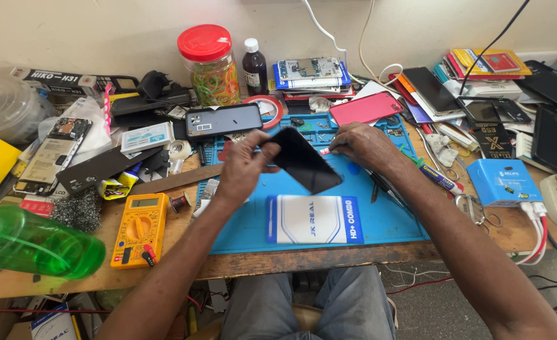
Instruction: The person holds a red smartphone, interacts with the touchscreen, and then uses a screwdriver to remove screws from the back of the device. They open the phone, manipulate internal components, and reassemble it before testing the screen again.
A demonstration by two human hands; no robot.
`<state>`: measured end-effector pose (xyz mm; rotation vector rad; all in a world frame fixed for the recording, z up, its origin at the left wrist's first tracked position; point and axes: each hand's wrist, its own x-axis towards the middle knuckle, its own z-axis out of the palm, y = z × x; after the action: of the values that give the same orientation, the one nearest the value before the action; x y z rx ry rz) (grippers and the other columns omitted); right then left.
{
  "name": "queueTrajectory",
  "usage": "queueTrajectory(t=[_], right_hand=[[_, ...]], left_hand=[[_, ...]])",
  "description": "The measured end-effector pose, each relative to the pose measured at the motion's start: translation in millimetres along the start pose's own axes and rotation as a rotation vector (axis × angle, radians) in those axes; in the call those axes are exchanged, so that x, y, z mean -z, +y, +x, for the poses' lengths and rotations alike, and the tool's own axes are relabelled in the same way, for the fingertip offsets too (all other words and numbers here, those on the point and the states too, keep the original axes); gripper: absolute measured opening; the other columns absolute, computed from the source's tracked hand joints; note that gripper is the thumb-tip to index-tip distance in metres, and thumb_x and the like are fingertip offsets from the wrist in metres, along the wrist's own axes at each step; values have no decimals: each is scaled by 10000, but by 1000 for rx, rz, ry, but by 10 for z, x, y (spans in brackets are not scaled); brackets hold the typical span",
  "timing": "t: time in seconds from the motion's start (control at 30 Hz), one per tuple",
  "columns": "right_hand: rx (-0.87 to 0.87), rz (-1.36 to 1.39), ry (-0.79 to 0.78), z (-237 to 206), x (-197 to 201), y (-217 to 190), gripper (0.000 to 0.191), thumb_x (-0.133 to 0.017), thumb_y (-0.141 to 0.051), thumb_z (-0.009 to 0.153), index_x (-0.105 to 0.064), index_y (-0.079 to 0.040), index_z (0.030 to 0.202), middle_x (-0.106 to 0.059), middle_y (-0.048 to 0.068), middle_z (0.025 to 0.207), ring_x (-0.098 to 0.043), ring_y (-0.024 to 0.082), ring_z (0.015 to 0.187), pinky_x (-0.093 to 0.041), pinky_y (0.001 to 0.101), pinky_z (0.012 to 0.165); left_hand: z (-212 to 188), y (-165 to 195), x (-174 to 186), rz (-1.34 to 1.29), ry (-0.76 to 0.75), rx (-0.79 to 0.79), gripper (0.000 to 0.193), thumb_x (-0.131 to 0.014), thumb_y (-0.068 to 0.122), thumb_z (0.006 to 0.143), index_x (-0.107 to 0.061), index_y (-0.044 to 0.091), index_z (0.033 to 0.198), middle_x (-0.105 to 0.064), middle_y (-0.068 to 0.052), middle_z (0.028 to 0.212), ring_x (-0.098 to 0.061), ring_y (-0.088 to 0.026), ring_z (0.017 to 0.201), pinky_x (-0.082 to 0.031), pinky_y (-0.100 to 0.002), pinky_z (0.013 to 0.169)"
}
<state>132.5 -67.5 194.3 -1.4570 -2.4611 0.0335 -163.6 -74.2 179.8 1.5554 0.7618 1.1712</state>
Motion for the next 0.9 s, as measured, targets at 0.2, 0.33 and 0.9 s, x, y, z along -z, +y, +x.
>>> queueTrajectory(t=[0.2,0.33,0.9], right_hand=[[-52,6,-33,-62,-34,16,153,-742,-181,855,-811,-161,990,-761,38,1045,-716,257,992,-567,421,853],[-60,-12,-12,-106,12,-22,200,-733,-195,882,-793,-126,1060,-756,67,1070,-710,273,998,-562,422,862],[-557,1530,629,-1604,-41,-456,408,-673,-78,959,-583,81,1324,-747,142,1128,-716,150,968,-582,284,885]], left_hand=[[83,301,379,-110,11,136,282,-649,307,1008,-696,36,1068,-720,-25,829,-661,-81,634,-603,-252,564],[97,283,247,19,-170,308,310,-663,344,972,-703,44,1037,-712,-22,764,-692,-89,600,-602,-243,530],[504,-284,-923,739,-184,-198,199,-761,223,868,-784,73,997,-761,-103,886,-712,-253,781,-565,-417,744]])
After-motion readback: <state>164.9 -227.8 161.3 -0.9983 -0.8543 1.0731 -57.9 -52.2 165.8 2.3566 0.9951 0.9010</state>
